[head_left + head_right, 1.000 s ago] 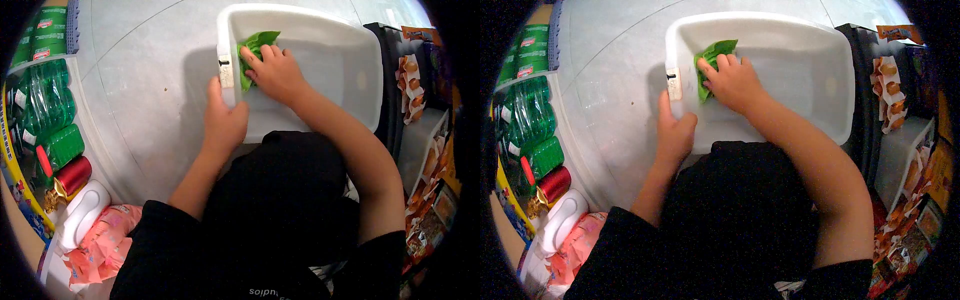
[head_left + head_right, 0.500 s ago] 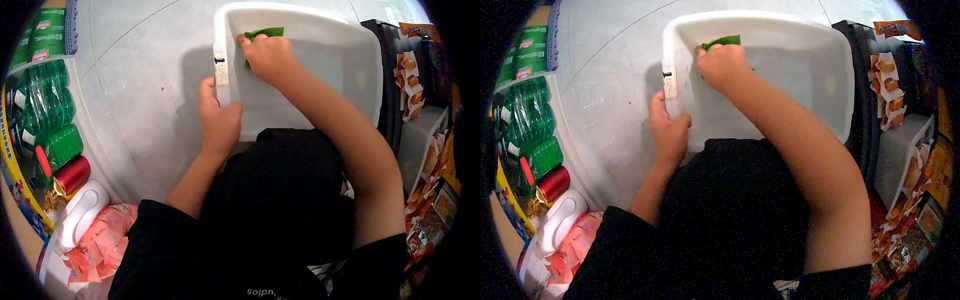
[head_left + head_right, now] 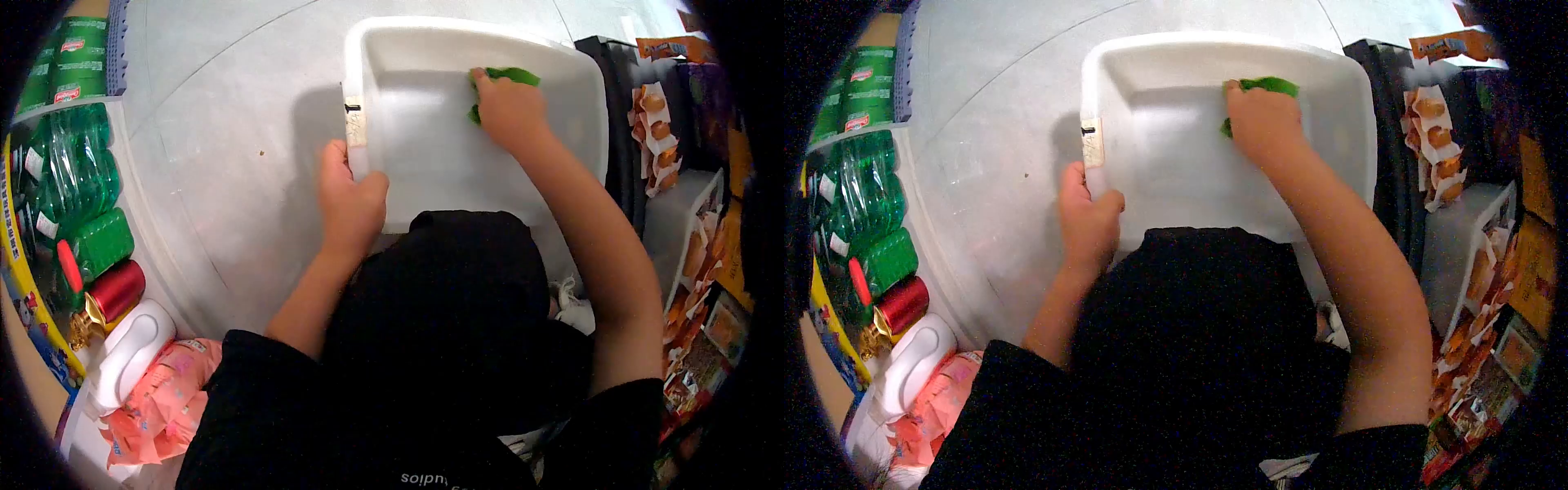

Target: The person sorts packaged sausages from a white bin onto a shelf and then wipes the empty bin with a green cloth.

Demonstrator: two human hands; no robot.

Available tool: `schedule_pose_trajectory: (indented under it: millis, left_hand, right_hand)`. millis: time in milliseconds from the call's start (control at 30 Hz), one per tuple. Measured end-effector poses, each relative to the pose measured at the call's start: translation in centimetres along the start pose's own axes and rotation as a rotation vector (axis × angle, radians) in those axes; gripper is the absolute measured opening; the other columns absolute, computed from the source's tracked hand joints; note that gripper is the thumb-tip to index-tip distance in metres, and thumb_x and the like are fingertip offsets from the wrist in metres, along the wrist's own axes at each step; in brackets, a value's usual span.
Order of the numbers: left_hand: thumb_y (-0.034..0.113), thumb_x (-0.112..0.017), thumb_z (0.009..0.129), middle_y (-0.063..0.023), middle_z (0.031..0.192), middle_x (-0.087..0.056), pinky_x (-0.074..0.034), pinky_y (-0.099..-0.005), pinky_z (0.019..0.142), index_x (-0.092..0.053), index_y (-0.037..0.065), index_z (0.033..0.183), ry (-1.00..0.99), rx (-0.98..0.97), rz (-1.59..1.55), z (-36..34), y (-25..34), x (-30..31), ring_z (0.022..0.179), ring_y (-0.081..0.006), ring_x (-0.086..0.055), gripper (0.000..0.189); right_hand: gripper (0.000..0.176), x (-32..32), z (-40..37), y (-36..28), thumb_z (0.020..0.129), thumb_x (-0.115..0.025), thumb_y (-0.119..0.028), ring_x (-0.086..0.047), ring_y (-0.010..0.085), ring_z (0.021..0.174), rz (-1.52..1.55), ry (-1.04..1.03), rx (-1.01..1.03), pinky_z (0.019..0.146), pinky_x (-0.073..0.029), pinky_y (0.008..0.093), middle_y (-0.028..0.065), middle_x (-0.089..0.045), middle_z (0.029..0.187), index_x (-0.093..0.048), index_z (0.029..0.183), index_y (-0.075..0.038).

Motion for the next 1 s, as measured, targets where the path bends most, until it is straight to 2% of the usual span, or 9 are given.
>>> schedule_pose_trajectory:
  millis: [100,167,267,367,533,700,800,867,1000]
  left_hand:
    - [-0.003,-0.050,0.068,-0.0072,0.082,-0.050,-0.043,-0.0293,0.067,-0.047,0.001,0.090,-0.047,0.057,0.030,0.0,0.5,0.0,0.074,-0.0139,-0.048,0.023]
    - [-0.002,-0.050,0.068,-0.0089,0.083,-0.052,-0.044,-0.0308,0.069,-0.047,0.001,0.091,-0.018,0.039,0.101,0.0,0.2,0.1,0.075,-0.0159,-0.050,0.023]
    - [-0.001,-0.051,0.068,-0.0105,0.084,-0.053,-0.045,-0.0324,0.070,-0.047,0.001,0.091,-0.023,-0.018,0.037,0.1,-0.4,-0.2,0.076,-0.0174,-0.051,0.024]
    - [-0.001,-0.051,0.068,-0.0102,0.082,-0.053,-0.045,-0.0331,0.071,-0.047,0.001,0.091,-0.049,0.029,0.033,0.1,0.3,-0.1,0.076,-0.0176,-0.052,0.024]
    - [-0.002,-0.051,0.067,-0.0086,0.081,-0.053,-0.044,-0.0310,0.068,-0.047,0.001,0.089,-0.021,0.002,0.040,0.1,-0.8,0.0,0.074,-0.0161,-0.051,0.022]
    - [-0.002,-0.051,0.067,-0.0069,0.080,-0.053,-0.043,-0.0288,0.065,-0.048,0.001,0.087,-0.021,0.048,0.009,-0.1,-0.6,-0.1,0.071,-0.0131,-0.048,0.021]
    - [-0.002,-0.051,0.067,-0.0060,0.079,-0.052,-0.042,-0.0282,0.065,-0.048,0.001,0.087,-0.022,0.027,-0.044,-0.2,-0.7,-0.2,0.071,-0.0120,-0.048,0.020]
    - [-0.003,-0.050,0.065,-0.0035,0.078,-0.053,-0.042,-0.0252,0.059,-0.051,0.000,0.093,-0.005,-0.058,-0.045,-0.2,-1.0,-0.3,0.067,-0.0096,-0.048,0.028]
    - [-0.003,-0.050,0.065,-0.0039,0.080,-0.053,-0.042,-0.0253,0.061,-0.051,0.000,0.094,-0.019,-0.054,-0.082,0.0,-1.6,-0.2,0.068,-0.0100,-0.048,0.029]
  right_hand:
    - [0.037,0.2,0.5,0.3,0.082,-0.053,-0.013,-0.064,0.0262,0.072,0.022,-0.051,-0.075,0.060,-0.051,0.0376,0.0086,-0.062,0.079,-0.057,0.119,-0.016]
    - [0.036,1.3,0.1,-0.7,0.083,-0.051,-0.014,-0.065,0.0277,0.071,0.255,0.219,0.212,0.059,-0.051,0.0405,0.0099,-0.063,0.079,-0.057,0.119,-0.015]
    - [0.038,2.6,0.6,-4.4,0.081,-0.053,-0.015,-0.063,0.0267,0.068,0.299,0.298,0.366,0.058,-0.051,0.0398,0.0088,-0.062,0.079,-0.058,0.119,-0.018]
    - [0.039,0.6,1.7,-7.3,0.079,-0.055,-0.014,-0.062,0.0268,0.066,0.216,0.267,0.376,0.056,-0.049,0.0390,0.0088,-0.060,0.076,-0.058,0.119,-0.016]
    - [0.049,-0.6,1.1,-7.1,0.079,-0.053,-0.011,-0.062,0.0251,0.062,0.197,0.209,0.299,0.051,-0.048,0.0384,0.0091,-0.061,0.074,-0.053,0.128,-0.016]
    - [0.051,-0.7,1.0,-6.0,0.079,-0.051,-0.007,-0.062,0.0269,0.059,0.097,0.095,0.250,0.052,-0.049,0.0383,0.0089,-0.062,0.068,-0.049,0.130,-0.005]
    - [0.051,0.0,0.4,-4.7,0.079,-0.049,-0.006,-0.062,0.0286,0.061,0.070,-0.013,0.189,0.053,-0.049,0.0396,0.0118,-0.064,0.072,-0.047,0.130,-0.001]
    - [0.052,0.1,-0.1,-3.6,0.079,-0.049,-0.006,-0.063,0.0294,0.062,0.076,-0.043,0.173,0.054,-0.050,0.0403,0.0125,-0.064,0.072,-0.047,0.131,-0.001]
    - [0.054,-0.3,-0.8,-1.7,0.080,-0.048,-0.007,-0.063,0.0300,0.065,0.024,-0.130,0.089,0.057,-0.051,0.0420,0.0131,-0.064,0.075,-0.044,0.133,-0.003]
Point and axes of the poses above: each hand's wrist, its own z-axis towards the middle knuckle, its own x-axis out of the back of the hand, y = z × x, the point moved 1 cm from there along z, towards the middle knuckle
